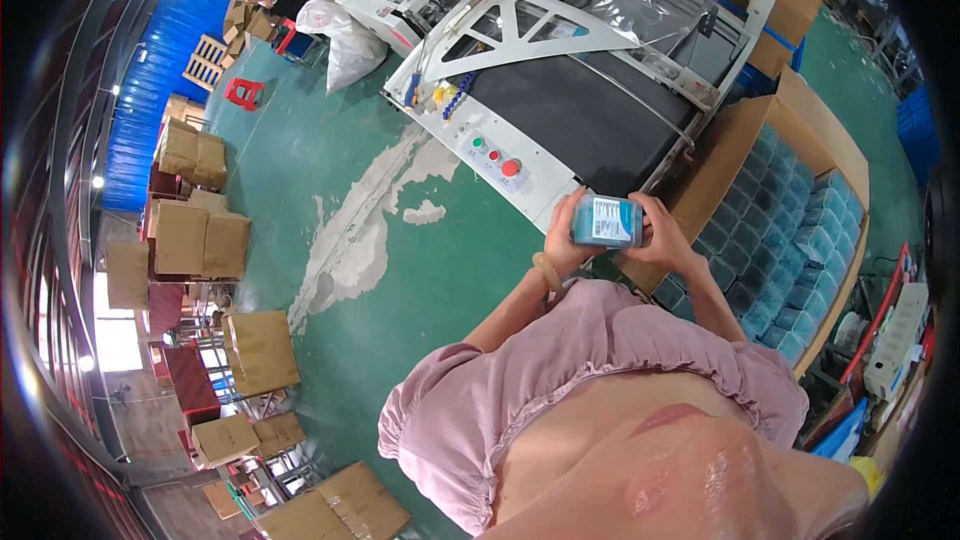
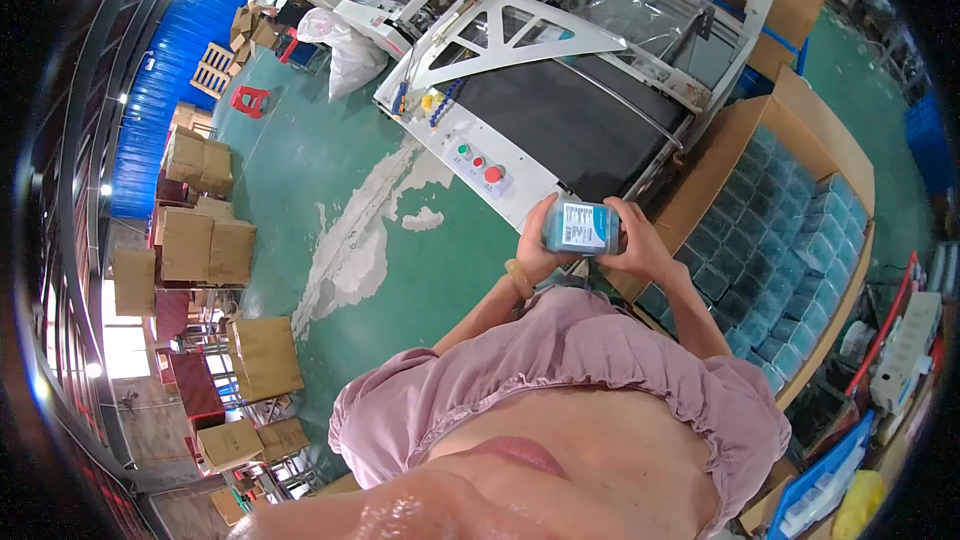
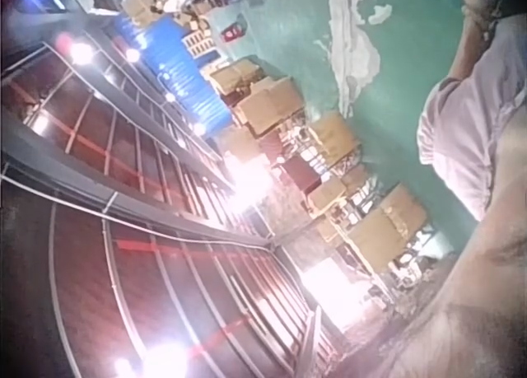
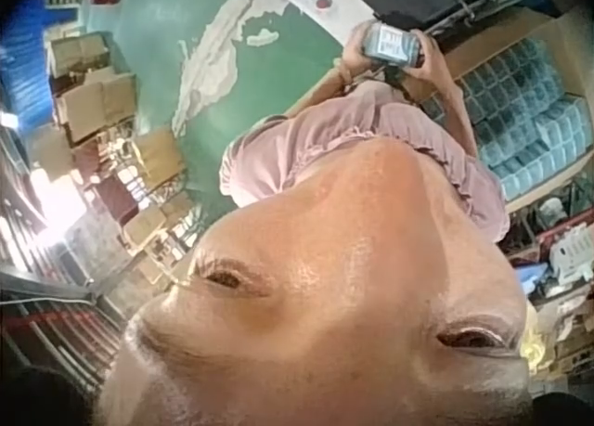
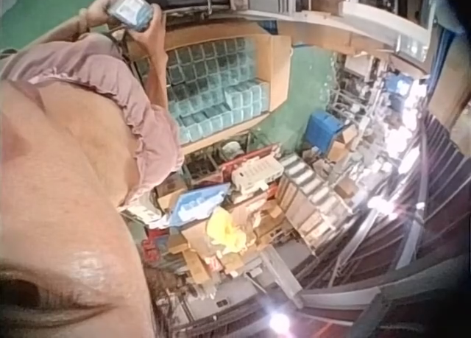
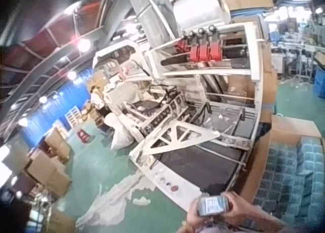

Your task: Picking up small boxes, scanning or labeling them, and placing them into crates on a production floor.

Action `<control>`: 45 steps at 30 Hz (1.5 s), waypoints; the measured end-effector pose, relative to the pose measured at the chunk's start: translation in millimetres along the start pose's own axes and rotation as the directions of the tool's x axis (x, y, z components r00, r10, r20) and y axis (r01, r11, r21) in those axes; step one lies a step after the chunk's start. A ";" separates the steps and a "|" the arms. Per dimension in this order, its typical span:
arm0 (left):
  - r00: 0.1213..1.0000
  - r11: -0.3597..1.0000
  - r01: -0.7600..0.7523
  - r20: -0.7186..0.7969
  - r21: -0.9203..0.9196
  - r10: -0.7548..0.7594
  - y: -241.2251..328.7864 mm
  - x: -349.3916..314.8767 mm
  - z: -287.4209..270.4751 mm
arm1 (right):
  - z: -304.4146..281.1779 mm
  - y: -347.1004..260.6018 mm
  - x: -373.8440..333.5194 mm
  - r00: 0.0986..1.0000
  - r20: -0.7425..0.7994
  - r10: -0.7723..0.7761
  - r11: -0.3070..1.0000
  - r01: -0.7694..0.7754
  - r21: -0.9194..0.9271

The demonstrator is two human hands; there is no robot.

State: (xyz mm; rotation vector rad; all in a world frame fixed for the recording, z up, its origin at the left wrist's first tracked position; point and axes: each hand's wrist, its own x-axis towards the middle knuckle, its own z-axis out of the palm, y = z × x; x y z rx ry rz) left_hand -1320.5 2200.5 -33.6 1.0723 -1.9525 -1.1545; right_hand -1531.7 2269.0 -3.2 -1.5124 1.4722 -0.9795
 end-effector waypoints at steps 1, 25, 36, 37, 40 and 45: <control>1.000 1.000 0.005 0.008 -0.002 -0.005 -5.0 -1.3 3.6 | 0.3 -1.1 -0.5 1.000 -0.002 0.009 1.000 -0.009 0.003; 0.965 0.965 0.170 -0.166 -0.201 -0.205 -32.1 -16.0 -5.9 | -142.1 165.0 145.0 0.673 -0.556 0.488 0.666 -0.698 -0.261; 0.974 0.950 0.156 -0.120 -0.270 -0.194 -44.3 -2.3 9.3 | -126.8 176.3 167.1 0.692 -0.722 0.018 0.841 -0.400 -0.363; 0.967 0.953 0.158 -0.154 -0.260 -0.202 -43.8 -3.7 6.0 | -110.4 156.6 168.2 0.767 -0.637 0.076 0.894 -0.335 -0.298; 0.970 0.917 0.173 -0.102 -0.358 -0.222 -32.9 -2.6 5.1 | -48.1 109.0 125.0 0.900 -0.405 0.162 0.983 -0.183 -0.012; 0.987 0.990 0.128 -0.092 -0.063 -0.133 -20.9 3.7 10.3 | 5.9 84.1 59.6 0.954 0.091 0.287 0.871 -0.299 0.390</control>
